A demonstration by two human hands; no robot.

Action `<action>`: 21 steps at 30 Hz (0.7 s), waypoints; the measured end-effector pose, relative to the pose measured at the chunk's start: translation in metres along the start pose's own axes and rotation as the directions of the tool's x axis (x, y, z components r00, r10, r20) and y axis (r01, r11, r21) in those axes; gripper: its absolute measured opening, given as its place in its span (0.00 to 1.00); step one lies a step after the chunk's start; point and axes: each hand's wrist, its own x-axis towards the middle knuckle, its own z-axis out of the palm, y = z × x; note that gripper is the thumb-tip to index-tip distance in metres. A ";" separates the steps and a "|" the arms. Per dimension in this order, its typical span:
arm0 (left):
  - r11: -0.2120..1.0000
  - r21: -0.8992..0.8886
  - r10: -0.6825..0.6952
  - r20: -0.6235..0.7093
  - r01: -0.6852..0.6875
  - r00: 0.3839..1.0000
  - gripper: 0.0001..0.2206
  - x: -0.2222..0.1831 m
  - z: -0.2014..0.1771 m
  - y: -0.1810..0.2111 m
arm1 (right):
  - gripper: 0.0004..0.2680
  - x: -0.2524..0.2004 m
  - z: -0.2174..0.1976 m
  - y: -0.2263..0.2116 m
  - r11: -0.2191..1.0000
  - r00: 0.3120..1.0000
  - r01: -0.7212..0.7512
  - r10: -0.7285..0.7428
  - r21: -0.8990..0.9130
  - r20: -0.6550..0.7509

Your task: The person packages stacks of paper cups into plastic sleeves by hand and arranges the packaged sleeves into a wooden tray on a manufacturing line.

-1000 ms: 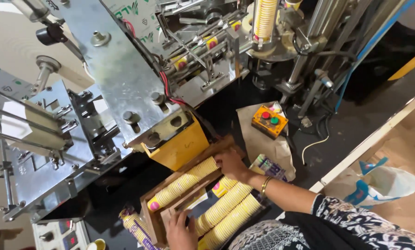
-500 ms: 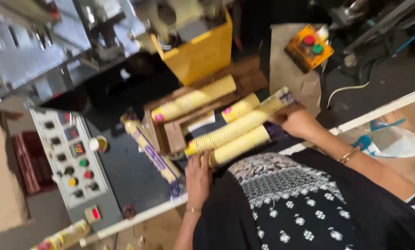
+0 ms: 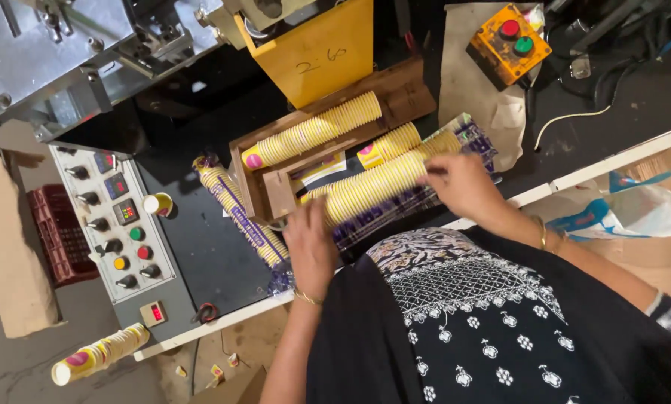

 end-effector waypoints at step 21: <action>0.922 0.007 0.387 -0.025 -0.387 0.922 0.20 -0.071 0.119 -0.073 | 0.11 -0.017 0.044 0.077 0.575 0.669 0.708 -0.732 -0.410 0.129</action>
